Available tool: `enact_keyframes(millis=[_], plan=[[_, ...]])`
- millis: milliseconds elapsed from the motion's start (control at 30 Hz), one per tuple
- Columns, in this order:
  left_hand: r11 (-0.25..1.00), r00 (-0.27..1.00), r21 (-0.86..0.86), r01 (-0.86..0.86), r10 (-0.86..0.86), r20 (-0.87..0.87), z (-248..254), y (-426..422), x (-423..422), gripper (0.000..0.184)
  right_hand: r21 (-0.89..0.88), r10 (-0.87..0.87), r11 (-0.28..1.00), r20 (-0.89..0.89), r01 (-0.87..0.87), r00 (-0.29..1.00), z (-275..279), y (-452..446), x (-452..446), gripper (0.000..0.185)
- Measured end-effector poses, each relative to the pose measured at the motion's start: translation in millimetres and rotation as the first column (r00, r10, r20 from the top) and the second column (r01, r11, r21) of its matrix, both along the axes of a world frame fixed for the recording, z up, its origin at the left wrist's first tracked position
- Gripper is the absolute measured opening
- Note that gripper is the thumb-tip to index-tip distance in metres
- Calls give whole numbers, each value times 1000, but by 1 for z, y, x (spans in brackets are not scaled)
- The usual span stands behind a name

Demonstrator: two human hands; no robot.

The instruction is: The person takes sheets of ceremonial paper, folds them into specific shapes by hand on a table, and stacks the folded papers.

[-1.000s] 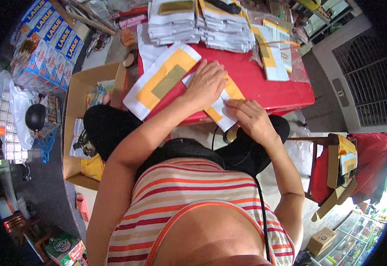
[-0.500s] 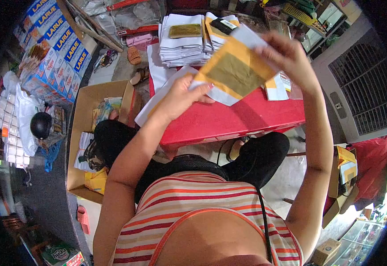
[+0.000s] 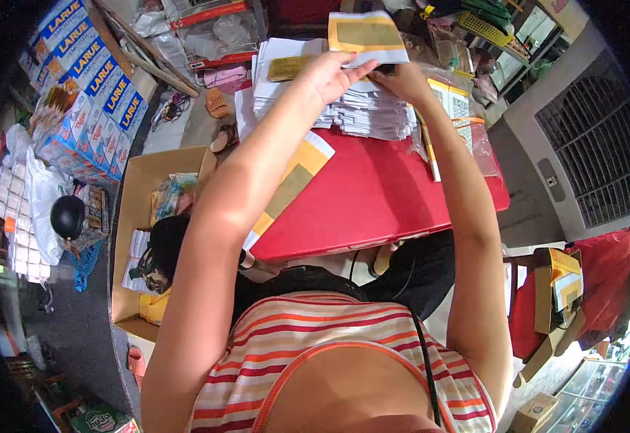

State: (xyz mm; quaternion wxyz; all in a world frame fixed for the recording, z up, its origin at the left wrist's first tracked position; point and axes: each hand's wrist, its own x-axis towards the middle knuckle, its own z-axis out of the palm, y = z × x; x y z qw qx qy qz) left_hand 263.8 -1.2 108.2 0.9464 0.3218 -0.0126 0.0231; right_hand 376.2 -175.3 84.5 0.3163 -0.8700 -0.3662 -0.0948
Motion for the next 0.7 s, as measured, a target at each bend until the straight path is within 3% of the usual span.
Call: enact_keyframes(millis=[67,133,200,267,367,467,533,600,633,667,700], plan=[[999,1000,-30,24,-24,-3,-10,-7,1,41,91,46,995,53,-50,998,-5,-4,-5,58],[998,999,-55,-11,8,-54,-13,-13,-3,42,170,-31,985,261,-15,965,-3,-7,-11,49],[998,999,-58,-6,3,-50,-11,-15,-7,41,220,-113,974,256,55,960,-1,-15,-14,44],[999,997,-42,-15,11,-80,-7,-18,-12,41,202,-442,897,373,394,816,-2,-30,-4,45],[997,992,-69,-30,21,-127,-14,-15,-5,41,207,-590,807,291,553,753,11,-52,18,56],[991,966,-103,-80,51,-252,-20,-15,7,42,396,-592,790,295,468,750,35,-53,6,63],[993,971,-71,-98,80,-226,-17,-20,-3,42,394,-589,796,331,459,737,48,-48,2,61],[993,975,-38,-113,103,-198,-15,-21,-7,41,514,-441,805,187,295,878,56,-44,-6,70],[994,981,-45,-100,91,-173,-16,-21,-8,41,511,-383,799,26,316,924,59,-38,-17,66],[995,986,-52,-86,77,-149,-17,-21,-7,41,512,-385,797,25,319,922,58,-31,-20,66],[995,986,-51,-83,75,-150,-17,-20,-7,41,593,-250,747,-166,299,954,54,-24,-18,62]])
